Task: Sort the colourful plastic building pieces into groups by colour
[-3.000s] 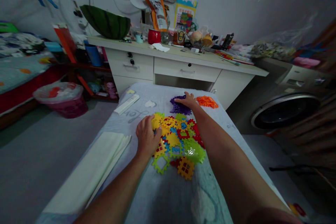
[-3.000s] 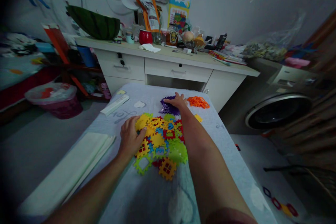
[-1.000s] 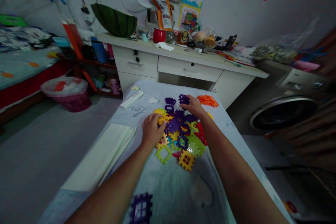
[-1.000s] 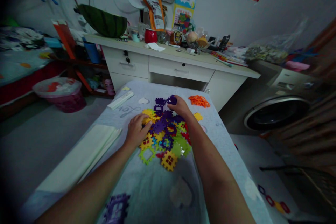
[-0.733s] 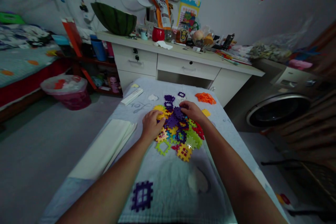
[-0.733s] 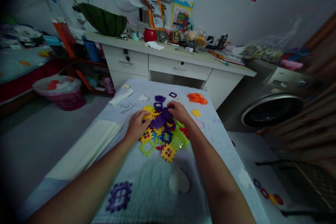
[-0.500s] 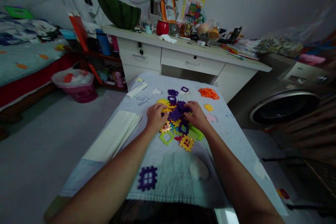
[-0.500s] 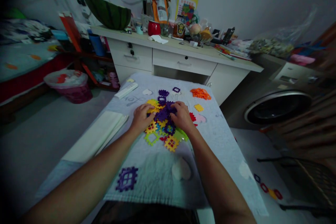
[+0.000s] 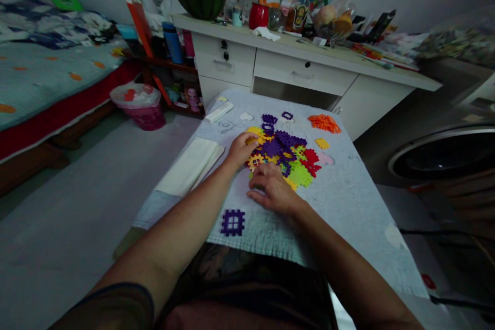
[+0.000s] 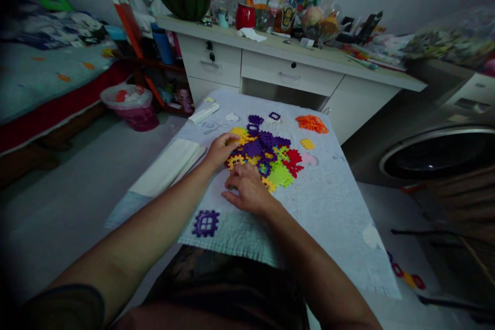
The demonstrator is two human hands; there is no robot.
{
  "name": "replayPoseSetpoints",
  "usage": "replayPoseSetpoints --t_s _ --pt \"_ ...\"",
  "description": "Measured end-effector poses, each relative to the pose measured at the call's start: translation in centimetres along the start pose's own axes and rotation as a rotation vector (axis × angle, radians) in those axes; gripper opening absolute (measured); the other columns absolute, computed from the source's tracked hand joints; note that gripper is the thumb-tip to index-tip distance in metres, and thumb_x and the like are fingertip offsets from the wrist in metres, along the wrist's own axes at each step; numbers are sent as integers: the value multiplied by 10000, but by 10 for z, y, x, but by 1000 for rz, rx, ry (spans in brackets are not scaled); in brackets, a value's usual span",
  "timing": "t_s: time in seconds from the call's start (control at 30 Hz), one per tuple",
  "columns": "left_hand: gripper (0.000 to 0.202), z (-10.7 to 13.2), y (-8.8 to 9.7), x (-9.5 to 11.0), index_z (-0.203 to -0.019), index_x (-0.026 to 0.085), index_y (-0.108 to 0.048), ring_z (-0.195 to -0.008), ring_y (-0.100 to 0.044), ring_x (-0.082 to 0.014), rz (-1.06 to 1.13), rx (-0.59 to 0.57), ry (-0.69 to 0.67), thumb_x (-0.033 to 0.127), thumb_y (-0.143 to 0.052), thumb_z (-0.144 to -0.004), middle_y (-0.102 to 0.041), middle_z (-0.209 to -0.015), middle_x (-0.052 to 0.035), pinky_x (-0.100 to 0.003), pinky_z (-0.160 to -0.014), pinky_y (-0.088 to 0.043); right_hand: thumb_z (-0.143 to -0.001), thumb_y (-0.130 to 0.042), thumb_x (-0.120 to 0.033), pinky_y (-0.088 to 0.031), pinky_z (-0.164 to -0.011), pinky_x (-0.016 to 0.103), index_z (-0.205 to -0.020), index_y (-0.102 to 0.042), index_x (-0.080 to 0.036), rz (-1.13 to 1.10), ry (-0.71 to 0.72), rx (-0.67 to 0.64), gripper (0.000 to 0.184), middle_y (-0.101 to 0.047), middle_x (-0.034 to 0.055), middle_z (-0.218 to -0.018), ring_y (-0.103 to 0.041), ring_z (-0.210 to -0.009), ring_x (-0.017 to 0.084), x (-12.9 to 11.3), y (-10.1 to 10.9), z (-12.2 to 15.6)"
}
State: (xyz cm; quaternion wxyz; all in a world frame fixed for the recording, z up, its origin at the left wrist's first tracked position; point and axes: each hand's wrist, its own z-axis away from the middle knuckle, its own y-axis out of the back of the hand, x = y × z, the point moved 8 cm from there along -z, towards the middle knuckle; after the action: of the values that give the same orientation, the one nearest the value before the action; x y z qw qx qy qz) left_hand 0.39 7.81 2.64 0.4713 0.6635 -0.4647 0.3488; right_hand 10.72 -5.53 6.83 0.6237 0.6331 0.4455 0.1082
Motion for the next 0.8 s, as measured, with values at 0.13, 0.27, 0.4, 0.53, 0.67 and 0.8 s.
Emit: replayPoseSetpoints --t_s 0.13,0.27,0.4,0.53,0.67,0.8 --pt "198 2 1 1 -948 188 -676 -997 -624 -184 5 -3 21 204 -581 -775 -696 -1042 -23 -333 -970 -451 -846 -647 -531 -314 -902 409 -908 -709 -200 -15 86 -105 343 -564 73 -1024 -432 -1001 240 -21 -16 -1" --pt "185 3 2 3 -925 187 -681 -985 -625 -186 -6 10 13 205 -576 -773 -700 -1031 -22 -331 -951 -459 -800 -659 -609 -312 -896 409 -942 -691 -190 -8 114 -168 444 -560 75 -1014 -429 -978 241 -31 -26 0" --pt "179 2 2 3 -913 185 -681 -964 -629 -183 -10 13 11 207 -576 -769 -703 -1011 -22 -330 -944 -462 -782 -689 -582 -306 -894 404 -961 -664 -184 16 130 -182 437 -562 71 -996 -427 -964 237 -34 -32 1" --pt "195 1 2 3 -917 183 -681 -968 -630 -184 -7 18 -1 201 -566 -761 -704 -1005 -25 -328 -950 -459 -794 -707 -398 -300 -897 401 -939 -647 -189 28 128 -180 261 -567 62 -979 -429 -963 233 -34 -36 0" --pt "203 1 2 2 -917 178 -681 -980 -631 -194 10 11 -2 208 -567 -751 -705 -1007 -33 -341 -965 -455 -760 -679 -248 -309 -896 395 -878 -630 -185 22 84 -167 143 -569 59 -944 -431 -961 231 -29 -35 -3" --pt "200 1 1 1 -921 193 -678 -1002 -625 -201 28 3 8 229 -578 -751 -702 -1022 -26 -357 -986 -444 -714 -665 -198 -338 -857 371 -817 -585 -185 -16 -13 -93 131 -559 55 -894 -435 -917 222 -14 -27 -5"
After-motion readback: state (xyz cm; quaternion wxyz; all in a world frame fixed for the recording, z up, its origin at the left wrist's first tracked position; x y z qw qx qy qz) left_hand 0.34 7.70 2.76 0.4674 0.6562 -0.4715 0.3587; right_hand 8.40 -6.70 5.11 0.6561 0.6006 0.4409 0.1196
